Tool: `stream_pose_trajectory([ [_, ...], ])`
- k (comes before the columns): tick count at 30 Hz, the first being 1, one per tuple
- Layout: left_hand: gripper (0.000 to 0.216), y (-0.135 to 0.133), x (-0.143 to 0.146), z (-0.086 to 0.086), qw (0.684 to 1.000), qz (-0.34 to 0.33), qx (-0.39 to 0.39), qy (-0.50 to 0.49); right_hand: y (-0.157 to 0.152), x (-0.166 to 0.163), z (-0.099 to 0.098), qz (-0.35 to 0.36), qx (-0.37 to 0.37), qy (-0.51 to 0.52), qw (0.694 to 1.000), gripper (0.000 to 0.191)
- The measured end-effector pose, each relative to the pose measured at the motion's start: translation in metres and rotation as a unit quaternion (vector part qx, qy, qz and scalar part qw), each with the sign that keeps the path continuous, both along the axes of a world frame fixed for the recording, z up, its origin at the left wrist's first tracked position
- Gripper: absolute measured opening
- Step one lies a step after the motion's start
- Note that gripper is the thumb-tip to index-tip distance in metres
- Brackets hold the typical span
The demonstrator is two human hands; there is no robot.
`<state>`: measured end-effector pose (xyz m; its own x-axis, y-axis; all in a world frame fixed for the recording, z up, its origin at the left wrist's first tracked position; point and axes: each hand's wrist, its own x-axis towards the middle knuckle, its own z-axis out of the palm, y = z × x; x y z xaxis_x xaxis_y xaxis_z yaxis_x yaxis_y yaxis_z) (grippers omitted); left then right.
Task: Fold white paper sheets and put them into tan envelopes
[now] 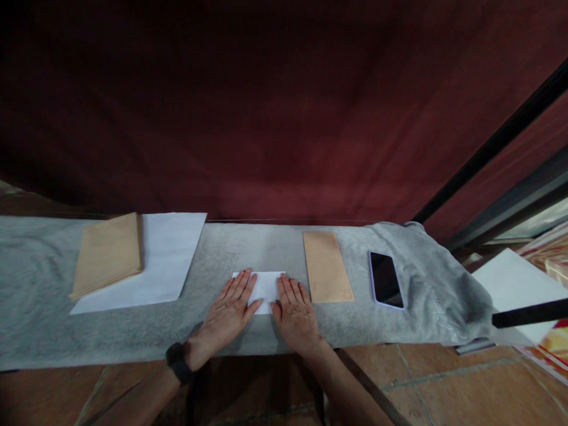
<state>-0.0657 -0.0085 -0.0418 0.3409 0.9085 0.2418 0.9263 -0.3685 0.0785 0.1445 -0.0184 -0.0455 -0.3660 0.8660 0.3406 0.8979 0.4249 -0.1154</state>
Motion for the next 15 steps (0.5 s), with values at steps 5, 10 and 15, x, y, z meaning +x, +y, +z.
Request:
stream_pose_trajectory([
  [5, 0.066, 0.0011, 0.0005, 0.0002, 1.000, 0.005, -0.006, 0.013, 0.0003, -0.0006, 0.0006, -0.004, -0.008, -0.003, 1.000, 0.057],
  [10, 0.063, 0.0013, 0.0022, 0.0040, 1.000, 0.006, -0.005, 0.014, 0.0004, -0.0011, 0.0028, -0.004, -0.012, -0.001, 1.000, 0.054],
  [15, 0.059, 0.0035, 0.0082, 0.0070, 1.000, 0.012, 0.008, 0.003, 0.0007, -0.0015, 0.0031, -0.005, -0.013, 0.003, 1.000, 0.053],
])
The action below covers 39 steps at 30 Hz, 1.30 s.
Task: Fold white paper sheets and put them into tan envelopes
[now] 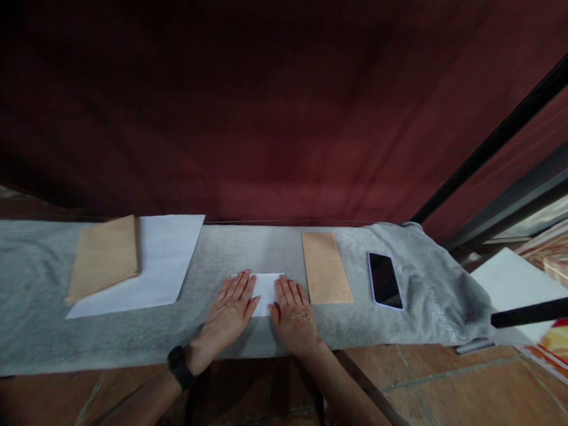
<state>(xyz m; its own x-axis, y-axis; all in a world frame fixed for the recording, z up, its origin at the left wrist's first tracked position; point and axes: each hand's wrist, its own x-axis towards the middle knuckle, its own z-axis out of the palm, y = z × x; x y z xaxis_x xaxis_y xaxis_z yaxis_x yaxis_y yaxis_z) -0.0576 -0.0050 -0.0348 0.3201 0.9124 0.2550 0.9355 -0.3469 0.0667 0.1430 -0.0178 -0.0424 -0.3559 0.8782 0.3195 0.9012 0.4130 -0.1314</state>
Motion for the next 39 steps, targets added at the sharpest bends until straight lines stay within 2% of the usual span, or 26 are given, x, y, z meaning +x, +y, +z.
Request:
stream_pose_trajectory([
  [12, 0.053, 0.001, 0.025, 0.000, 0.998, -0.056, -0.016, -0.038, 0.000, -0.001, -0.004, -0.002, 0.003, -0.005, 1.000, 0.053],
  [26, 0.054, 0.009, 0.025, -0.002, 0.999, -0.036, -0.032, 0.004, -0.001, -0.002, -0.002, -0.004, 0.013, -0.003, 1.000, 0.051],
  [33, 0.056, 0.007, 0.023, -0.001, 0.999, -0.019, -0.033, 0.017, 0.006, 0.005, 0.006, -0.004, -0.032, 0.026, 0.999, 0.048],
  [36, 0.056, 0.006, 0.023, 0.000, 0.999, -0.016, -0.027, 0.016, 0.013, -0.002, 0.009, -0.021, -0.038, 0.051, 0.998, 0.049],
  [39, 0.054, 0.006, 0.022, -0.002, 0.999, -0.024, -0.017, 0.017, 0.018, -0.015, 0.008, 0.001, -0.021, 0.064, 0.998, 0.051],
])
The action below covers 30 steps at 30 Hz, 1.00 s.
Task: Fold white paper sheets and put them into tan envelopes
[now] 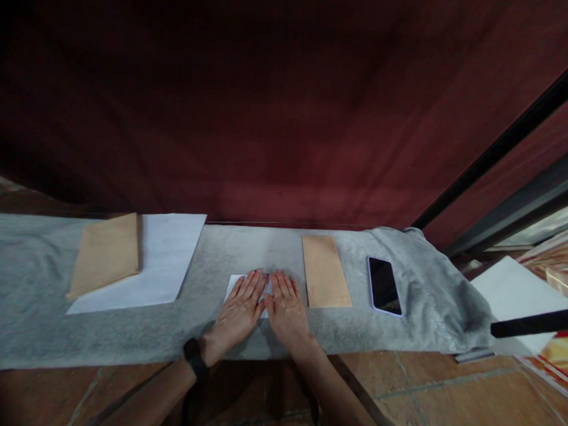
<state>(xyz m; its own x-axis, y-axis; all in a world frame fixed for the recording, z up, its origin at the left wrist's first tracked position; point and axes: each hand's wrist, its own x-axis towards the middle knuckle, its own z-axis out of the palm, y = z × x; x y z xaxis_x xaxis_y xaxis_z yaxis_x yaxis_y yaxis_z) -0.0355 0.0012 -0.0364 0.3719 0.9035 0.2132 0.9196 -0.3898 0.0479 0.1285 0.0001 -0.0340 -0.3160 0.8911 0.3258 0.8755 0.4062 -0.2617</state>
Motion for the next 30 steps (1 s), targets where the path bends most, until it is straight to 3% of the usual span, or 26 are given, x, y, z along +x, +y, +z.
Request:
stream_pose_trajectory([
  [9, 0.055, -0.002, -0.014, -0.002, 1.000, -0.012, 0.014, 0.003, -0.003, -0.005, -0.016, 0.020, 0.054, -0.039, 0.998, 0.054],
  [21, 0.062, -0.009, -0.039, 0.001, 0.998, 0.060, -0.004, 0.006, -0.006, 0.019, -0.018, -0.001, 0.043, -0.062, 0.997, 0.061],
  [30, 0.057, -0.013, -0.038, 0.011, 0.992, 0.124, -0.036, 0.007, -0.008, 0.022, -0.020, -0.006, 0.057, -0.068, 0.996, 0.058],
])
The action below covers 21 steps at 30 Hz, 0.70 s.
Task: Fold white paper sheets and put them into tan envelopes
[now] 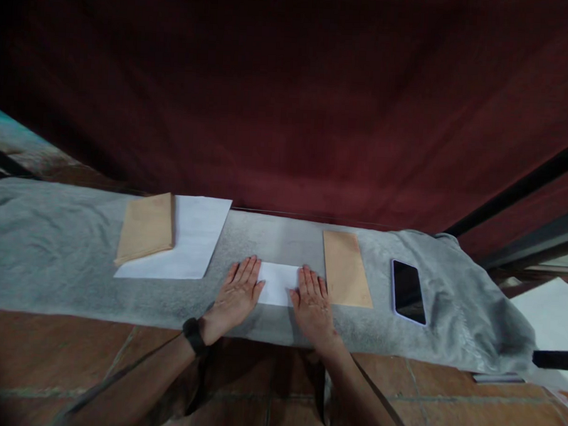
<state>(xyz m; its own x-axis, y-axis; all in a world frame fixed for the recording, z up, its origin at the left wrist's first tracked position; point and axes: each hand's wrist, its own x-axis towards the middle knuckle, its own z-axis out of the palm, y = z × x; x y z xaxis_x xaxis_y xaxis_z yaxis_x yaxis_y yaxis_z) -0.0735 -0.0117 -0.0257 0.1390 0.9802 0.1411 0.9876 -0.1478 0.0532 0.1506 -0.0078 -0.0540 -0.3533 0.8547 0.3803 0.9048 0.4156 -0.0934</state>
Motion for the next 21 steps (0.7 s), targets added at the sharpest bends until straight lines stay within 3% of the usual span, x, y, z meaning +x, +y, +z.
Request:
stream_pose_trajectory([
  [4, 0.056, -0.001, 0.006, 0.007, 0.999, -0.012, 0.036, -0.024, 0.000, 0.002, 0.001, 0.008, 0.006, 0.013, 1.000, 0.060],
  [8, 0.057, -0.004, 0.021, 0.008, 0.995, -0.070, 0.055, -0.054, 0.001, -0.007, 0.011, 0.037, -0.026, 0.050, 0.998, 0.062],
  [14, 0.064, -0.015, 0.047, -0.006, 0.985, -0.161, 0.038, -0.058, -0.005, -0.035, 0.026, 0.100, -0.130, 0.146, 0.976, 0.061],
  [21, 0.066, -0.020, 0.050, -0.016, 0.984, -0.169, 0.020, -0.061, -0.006, -0.047, 0.018, 0.074, -0.196, 0.212, 0.955, 0.059],
])
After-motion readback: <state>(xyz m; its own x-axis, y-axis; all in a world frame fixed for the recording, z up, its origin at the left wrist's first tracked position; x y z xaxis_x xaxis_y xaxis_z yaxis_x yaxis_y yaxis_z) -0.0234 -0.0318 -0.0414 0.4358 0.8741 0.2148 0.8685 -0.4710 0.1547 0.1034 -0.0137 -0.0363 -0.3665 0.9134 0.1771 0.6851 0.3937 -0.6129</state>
